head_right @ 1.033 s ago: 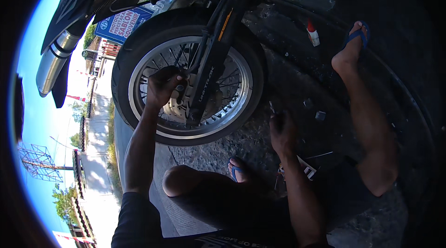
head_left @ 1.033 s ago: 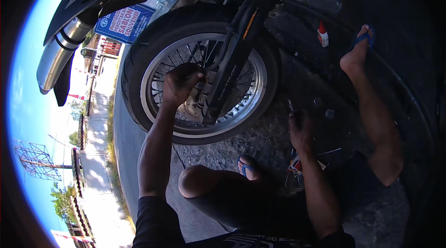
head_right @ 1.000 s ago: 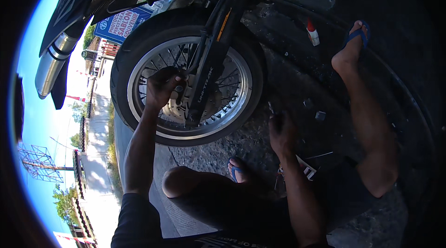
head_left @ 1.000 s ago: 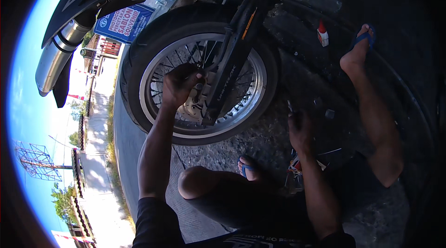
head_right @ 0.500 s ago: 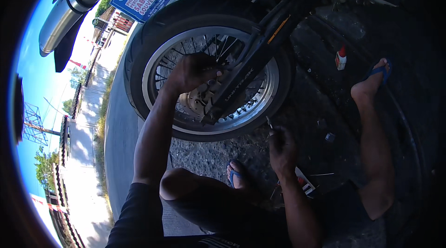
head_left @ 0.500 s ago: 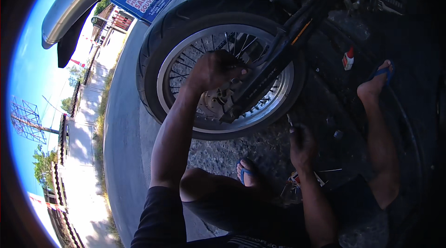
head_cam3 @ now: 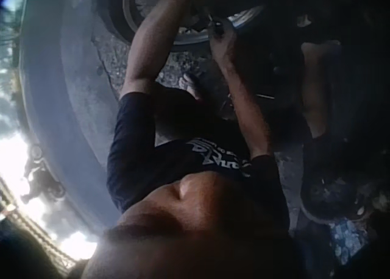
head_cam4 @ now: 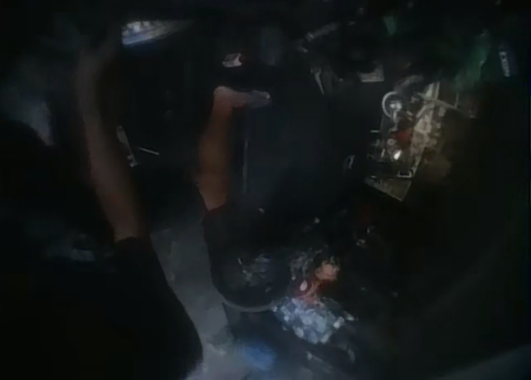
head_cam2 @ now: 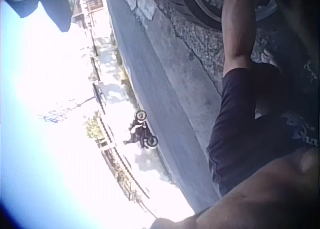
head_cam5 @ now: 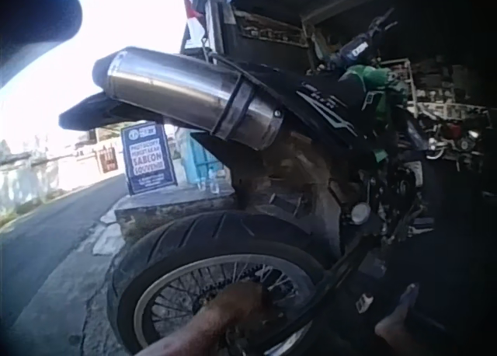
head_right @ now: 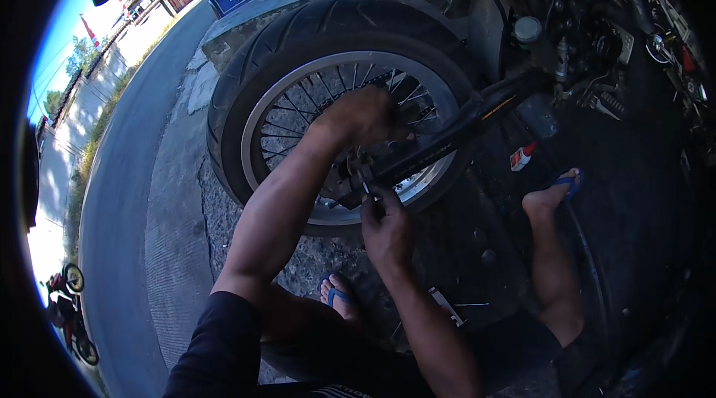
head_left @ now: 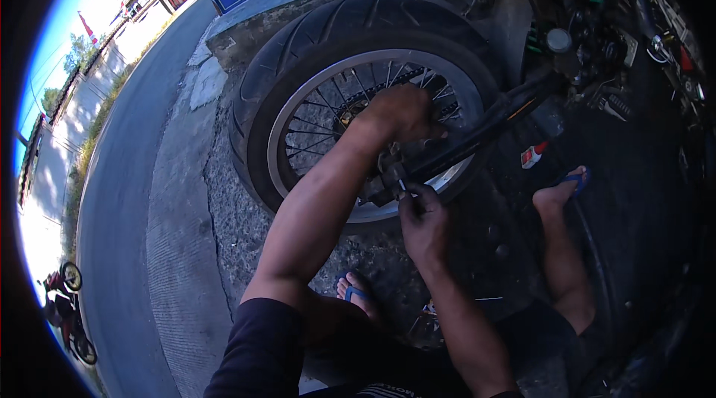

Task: The person removes the rear brake caliper from a motorcycle, replaces the old brake pads with new ones, and then reattaches the caliper to the motorcycle frame using tools.

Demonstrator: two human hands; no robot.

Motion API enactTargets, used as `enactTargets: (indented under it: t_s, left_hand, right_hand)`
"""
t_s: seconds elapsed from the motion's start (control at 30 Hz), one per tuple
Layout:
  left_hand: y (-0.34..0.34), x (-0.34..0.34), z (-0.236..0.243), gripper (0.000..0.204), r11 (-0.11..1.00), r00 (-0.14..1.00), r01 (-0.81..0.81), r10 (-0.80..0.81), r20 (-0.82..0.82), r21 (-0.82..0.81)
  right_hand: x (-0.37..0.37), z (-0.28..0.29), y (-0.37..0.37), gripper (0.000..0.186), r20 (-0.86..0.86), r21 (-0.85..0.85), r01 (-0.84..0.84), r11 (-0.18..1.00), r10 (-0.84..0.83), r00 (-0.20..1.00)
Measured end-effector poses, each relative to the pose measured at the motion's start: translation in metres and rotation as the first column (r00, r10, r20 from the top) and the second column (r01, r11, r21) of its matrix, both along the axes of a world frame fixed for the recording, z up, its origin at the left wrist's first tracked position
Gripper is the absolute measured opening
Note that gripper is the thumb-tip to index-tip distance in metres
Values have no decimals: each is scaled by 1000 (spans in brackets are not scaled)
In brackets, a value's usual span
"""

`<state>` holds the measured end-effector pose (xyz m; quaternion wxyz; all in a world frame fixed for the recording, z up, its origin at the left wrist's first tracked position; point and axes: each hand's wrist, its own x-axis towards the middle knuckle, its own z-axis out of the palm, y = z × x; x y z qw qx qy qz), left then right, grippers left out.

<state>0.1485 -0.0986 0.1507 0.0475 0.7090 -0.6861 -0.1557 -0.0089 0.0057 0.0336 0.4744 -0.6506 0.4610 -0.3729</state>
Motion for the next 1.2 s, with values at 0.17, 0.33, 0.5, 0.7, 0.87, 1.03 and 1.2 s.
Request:
enactTargets:
  t_s: [0.17,0.33,0.5,0.7,0.87,1.03,1.2]
  left_hand:
    - [1,4,-5,57,996,998,55,-54,18,-65]
    - [-2,6,-8,59,997,999,37,-38,-1,-67]
    - [-1,5,-8,62,998,1000,28,-29,-2,-55]
    - [0,5,-15,60,985,1000,16,-12,28,-172]
    - [-3,5,-14,62,987,998,23,-14,60,-159]
    - [-3,4,-13,60,991,999,29,-25,36,-132]
    - [-1,4,-12,59,984,998,18,-8,57,-176]
  right_hand:
    - [29,-2,-13,19,-126,-151,51,987,-71,989]
    - [33,-5,-17,18,-154,-177,62,982,-90,984]
    - [34,4,-17,21,-223,-223,61,973,-112,968]
    - [37,16,-21,21,-357,-294,-4,956,-106,928]
    - [53,19,-25,20,-397,-259,28,965,-133,908]
    - [50,22,-17,24,-209,-218,96,971,-143,967]
    - [8,22,-3,34,-239,-612,-55,789,-118,964]
